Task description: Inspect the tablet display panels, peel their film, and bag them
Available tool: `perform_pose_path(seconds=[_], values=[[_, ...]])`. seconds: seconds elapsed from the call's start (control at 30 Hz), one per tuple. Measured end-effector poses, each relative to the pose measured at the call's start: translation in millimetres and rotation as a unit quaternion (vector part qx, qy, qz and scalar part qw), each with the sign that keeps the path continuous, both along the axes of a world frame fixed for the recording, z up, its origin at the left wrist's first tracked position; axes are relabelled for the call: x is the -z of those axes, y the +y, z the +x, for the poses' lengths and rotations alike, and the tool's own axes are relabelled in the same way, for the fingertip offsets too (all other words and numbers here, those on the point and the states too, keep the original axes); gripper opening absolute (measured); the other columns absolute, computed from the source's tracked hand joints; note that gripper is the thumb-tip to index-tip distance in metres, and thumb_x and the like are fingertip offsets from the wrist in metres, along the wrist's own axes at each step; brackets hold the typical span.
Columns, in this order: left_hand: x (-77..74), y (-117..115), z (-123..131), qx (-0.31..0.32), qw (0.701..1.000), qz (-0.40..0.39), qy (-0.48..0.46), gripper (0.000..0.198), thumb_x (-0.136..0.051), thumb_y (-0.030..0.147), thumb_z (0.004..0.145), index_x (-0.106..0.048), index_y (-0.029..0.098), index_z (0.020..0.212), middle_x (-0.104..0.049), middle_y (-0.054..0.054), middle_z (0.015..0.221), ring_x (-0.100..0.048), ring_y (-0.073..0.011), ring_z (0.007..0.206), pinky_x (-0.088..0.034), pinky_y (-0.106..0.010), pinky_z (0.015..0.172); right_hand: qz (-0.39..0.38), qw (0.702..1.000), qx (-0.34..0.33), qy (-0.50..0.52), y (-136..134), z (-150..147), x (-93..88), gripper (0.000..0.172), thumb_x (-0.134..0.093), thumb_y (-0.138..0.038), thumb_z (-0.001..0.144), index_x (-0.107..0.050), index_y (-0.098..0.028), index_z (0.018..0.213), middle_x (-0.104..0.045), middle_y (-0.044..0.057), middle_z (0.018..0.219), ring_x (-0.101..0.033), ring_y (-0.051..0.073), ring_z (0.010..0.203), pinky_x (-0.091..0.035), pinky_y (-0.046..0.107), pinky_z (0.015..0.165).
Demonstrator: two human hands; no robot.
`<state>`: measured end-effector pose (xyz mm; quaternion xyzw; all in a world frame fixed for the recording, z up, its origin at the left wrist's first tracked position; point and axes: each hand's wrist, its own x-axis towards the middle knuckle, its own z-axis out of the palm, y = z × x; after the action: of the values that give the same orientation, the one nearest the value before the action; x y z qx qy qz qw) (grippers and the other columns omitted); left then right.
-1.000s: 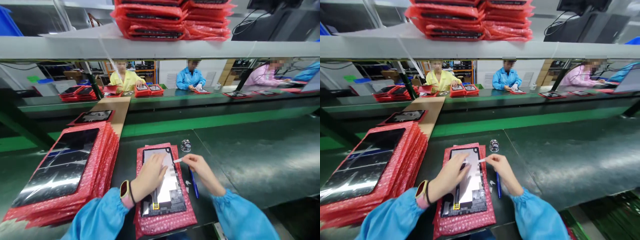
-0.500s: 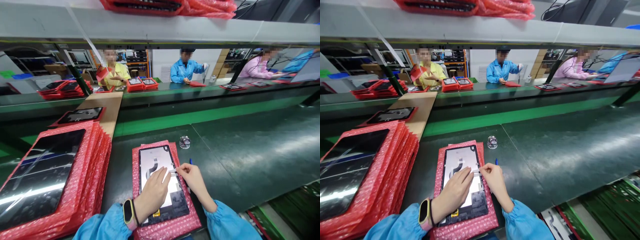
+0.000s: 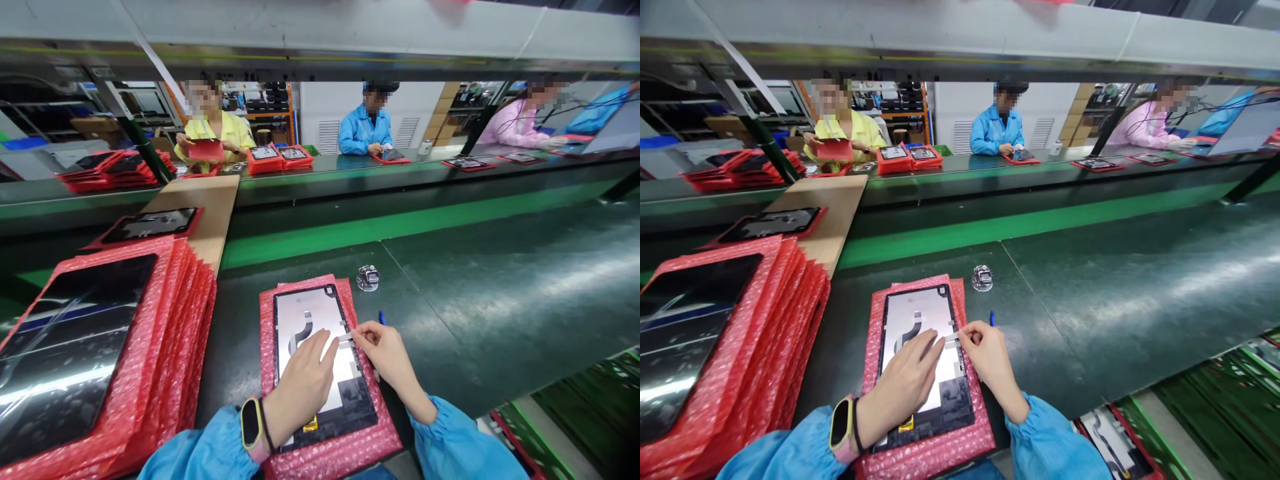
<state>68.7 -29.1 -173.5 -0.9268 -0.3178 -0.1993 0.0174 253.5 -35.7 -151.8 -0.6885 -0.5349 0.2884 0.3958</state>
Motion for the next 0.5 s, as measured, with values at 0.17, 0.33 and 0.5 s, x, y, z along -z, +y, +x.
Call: perform_pose_path(seconds=[0.17, 0.33, 0.5], values=[[-0.9, 1.5, 0.6, 0.007, 1.0, -0.005, 0.011, 0.039, -0.042, 0.005, 0.085, -0.056, 0.007, 0.122, -0.062, -0.021, 0.12, -0.061, -0.031, 0.112, -0.055, -0.045, 0.09, 0.007, 1.0, -0.001, -0.026, -0.6, 0.4, 0.6, 0.019, -0.054, -0.029, 0.071, -0.066, -0.018, 0.06, -0.056, -0.001, 0.047, -0.046, 0.015, 0.045, -0.035, 0.027, 0.047], [0.0, 2.0, 1.0, 0.007, 1.0, 0.007, 0.029, 0.04, -0.04, 0.004, 0.085, -0.056, 0.005, 0.122, -0.063, -0.022, 0.118, -0.061, -0.0312, 0.111, -0.055, -0.045, 0.088, 0.02, 0.998, -0.002, -0.062, -0.8, -0.2, 1.0, 0.018, -0.054, -0.027, 0.071, -0.065, -0.02, 0.059, -0.058, 0.0, 0.049, -0.05, 0.016, 0.047, -0.036, 0.028, 0.048], [2.1, 1.6, 0.9, 0.006, 0.998, 0.018, 0.053, 0.041, -0.043, 0.004, 0.084, -0.056, 0.005, 0.123, -0.062, -0.022, 0.119, -0.061, -0.032, 0.111, -0.054, -0.044, 0.09, 0.03, 0.995, -0.005, -0.091, -0.6, -0.8, 2.7, 0.017, -0.051, -0.025, 0.072, -0.062, -0.021, 0.06, -0.058, 0.0, 0.05, -0.05, 0.016, 0.047, -0.037, 0.028, 0.049]])
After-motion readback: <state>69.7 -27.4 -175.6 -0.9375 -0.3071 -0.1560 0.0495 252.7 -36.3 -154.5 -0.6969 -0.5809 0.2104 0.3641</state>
